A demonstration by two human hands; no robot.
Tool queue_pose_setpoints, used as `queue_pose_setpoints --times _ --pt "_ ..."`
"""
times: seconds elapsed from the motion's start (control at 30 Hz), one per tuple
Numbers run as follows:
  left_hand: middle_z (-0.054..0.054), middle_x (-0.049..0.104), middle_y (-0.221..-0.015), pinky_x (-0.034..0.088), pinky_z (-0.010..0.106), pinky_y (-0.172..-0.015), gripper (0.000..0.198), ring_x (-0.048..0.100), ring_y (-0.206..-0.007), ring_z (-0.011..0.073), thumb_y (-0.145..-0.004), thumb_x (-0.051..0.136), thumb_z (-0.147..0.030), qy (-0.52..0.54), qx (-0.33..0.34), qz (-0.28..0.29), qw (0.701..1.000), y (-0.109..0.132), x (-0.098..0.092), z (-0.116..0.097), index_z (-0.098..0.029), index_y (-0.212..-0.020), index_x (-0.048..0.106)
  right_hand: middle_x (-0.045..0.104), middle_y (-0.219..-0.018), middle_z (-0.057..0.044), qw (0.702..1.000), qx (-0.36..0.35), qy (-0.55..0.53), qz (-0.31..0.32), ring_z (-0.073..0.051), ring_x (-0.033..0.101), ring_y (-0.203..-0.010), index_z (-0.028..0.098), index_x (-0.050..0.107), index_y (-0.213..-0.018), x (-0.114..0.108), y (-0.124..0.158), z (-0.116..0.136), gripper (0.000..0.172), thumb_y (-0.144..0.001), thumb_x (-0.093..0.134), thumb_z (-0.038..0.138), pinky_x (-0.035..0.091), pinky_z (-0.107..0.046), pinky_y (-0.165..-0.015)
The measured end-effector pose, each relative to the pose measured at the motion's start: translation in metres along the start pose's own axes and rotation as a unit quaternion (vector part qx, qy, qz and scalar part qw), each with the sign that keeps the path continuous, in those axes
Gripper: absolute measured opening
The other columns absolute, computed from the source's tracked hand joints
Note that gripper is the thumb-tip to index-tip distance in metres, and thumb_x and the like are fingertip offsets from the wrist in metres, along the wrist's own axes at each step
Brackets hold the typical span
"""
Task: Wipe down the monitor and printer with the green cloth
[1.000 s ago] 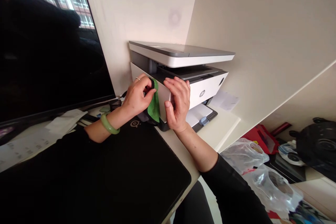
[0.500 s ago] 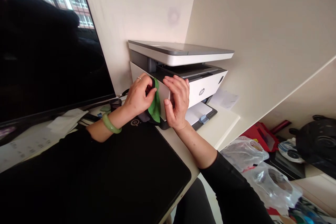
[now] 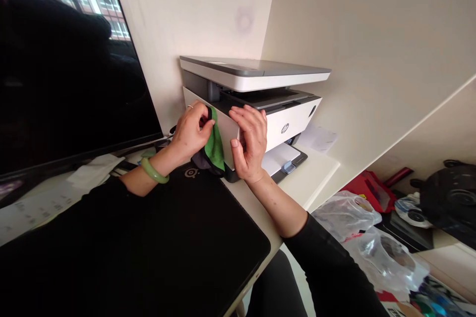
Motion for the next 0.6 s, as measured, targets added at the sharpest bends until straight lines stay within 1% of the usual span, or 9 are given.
queue_pose_setpoints --times 0.07,0.2,0.27,0.37,0.43,0.6 --pt "0.006 0.063 -0.095 0.053 0.04 -0.081 0.028 0.063 -0.091 0.0256 -0.091 0.063 -0.006 -0.004 0.003 0.001 1.0 0.002 0.0 -0.003 -0.025 -0.084 0.045 0.072 -0.142 -0.008 1.0 -0.002 -0.003 0.0 -0.032 0.061 -0.147 0.03 0.061 -0.151 0.0 0.0 0.0 0.051 -0.109 0.038 0.049 0.035 -0.066 -0.133" --pt "0.006 0.065 -0.099 0.052 0.041 -0.082 0.023 0.064 -0.092 0.026 -0.092 0.064 -0.008 -0.005 0.041 0.02 0.999 0.009 0.004 -0.02 -0.025 -0.087 0.049 0.071 -0.142 -0.007 1.0 0.0 -0.001 0.002 -0.031 0.061 -0.147 0.03 0.06 -0.152 0.0 0.0 -0.002 0.052 -0.109 0.037 0.049 0.035 -0.065 -0.133" --pt "0.006 0.065 -0.1 0.053 0.041 -0.084 0.021 0.064 -0.095 0.0263 -0.092 0.064 -0.008 -0.012 0.044 0.021 0.999 0.009 0.004 -0.019 -0.024 -0.089 0.05 0.071 -0.143 -0.007 1.0 -0.001 0.0 0.002 -0.031 0.061 -0.147 0.03 0.06 -0.152 0.0 0.0 -0.001 0.052 -0.109 0.037 0.049 0.034 -0.065 -0.134" --pt "0.006 0.065 -0.098 0.053 0.04 -0.084 0.022 0.064 -0.095 0.026 -0.092 0.064 -0.009 -0.024 0.025 0.011 0.999 0.003 0.002 -0.007 -0.025 -0.088 0.05 0.071 -0.142 -0.007 1.0 0.001 0.005 0.003 -0.032 0.061 -0.147 0.03 0.061 -0.15 0.0 0.0 -0.001 0.052 -0.11 0.036 0.051 0.034 -0.067 -0.133" --pt "0.006 0.064 -0.097 0.053 0.04 -0.083 0.023 0.063 -0.093 0.0257 -0.092 0.064 -0.008 -0.026 0.016 0.005 1.0 0.002 0.001 -0.004 -0.025 -0.087 0.048 0.071 -0.142 -0.008 1.0 0.004 0.007 0.002 -0.032 0.062 -0.147 0.03 0.061 -0.149 0.0 0.0 -0.001 0.052 -0.11 0.036 0.051 0.035 -0.068 -0.133" --pt "0.007 0.065 -0.101 0.052 0.041 -0.083 0.024 0.064 -0.094 0.0268 -0.092 0.062 -0.007 -0.017 0.051 0.023 0.998 0.009 0.004 -0.022 -0.025 -0.088 0.047 0.072 -0.142 -0.007 1.0 -0.002 0.004 0.002 -0.031 0.062 -0.146 0.029 0.061 -0.15 -0.001 -0.001 -0.001 0.051 -0.109 0.038 0.049 0.037 -0.065 -0.132"
Point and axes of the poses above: each hand's wrist, its own y-axis away from the middle knuckle, its own x-axis out of the palm, z = x × y, the point moved 9 cm from there along -y, towards the middle knuckle
